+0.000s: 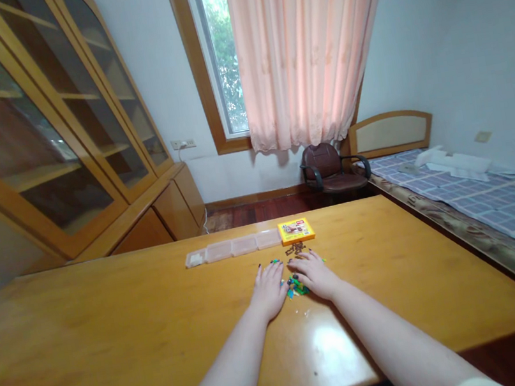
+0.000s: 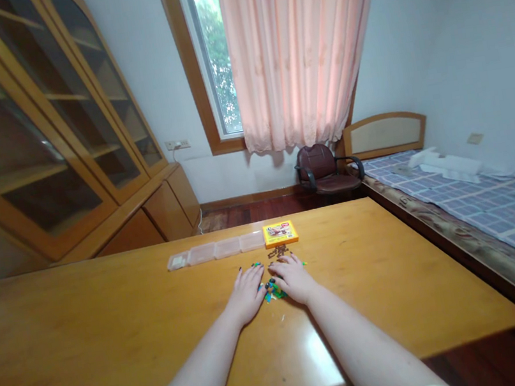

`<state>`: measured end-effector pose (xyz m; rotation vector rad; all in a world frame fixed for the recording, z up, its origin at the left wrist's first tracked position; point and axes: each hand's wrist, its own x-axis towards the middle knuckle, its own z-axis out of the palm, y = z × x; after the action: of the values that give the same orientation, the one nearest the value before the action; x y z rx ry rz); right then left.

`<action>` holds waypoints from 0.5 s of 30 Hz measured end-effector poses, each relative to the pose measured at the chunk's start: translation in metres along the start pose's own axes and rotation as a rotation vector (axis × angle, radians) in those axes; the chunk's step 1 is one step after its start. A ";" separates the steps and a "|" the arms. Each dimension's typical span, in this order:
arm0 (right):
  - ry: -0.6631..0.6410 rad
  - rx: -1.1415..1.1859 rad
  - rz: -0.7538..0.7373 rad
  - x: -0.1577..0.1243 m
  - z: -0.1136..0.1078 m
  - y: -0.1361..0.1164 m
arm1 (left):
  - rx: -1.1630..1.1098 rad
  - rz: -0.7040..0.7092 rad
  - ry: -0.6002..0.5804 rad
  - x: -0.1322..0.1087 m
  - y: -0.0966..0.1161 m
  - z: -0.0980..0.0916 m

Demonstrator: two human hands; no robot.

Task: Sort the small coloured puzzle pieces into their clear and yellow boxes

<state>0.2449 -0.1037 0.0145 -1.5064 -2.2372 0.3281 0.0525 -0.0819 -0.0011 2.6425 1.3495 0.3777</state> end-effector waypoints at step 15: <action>0.271 0.105 0.080 0.000 -0.007 0.031 | 0.058 -0.129 0.046 -0.002 0.000 0.003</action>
<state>0.2739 -0.0924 0.0072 -1.4906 -1.9248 0.2444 0.0522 -0.0838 -0.0039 2.5893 1.5578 0.3909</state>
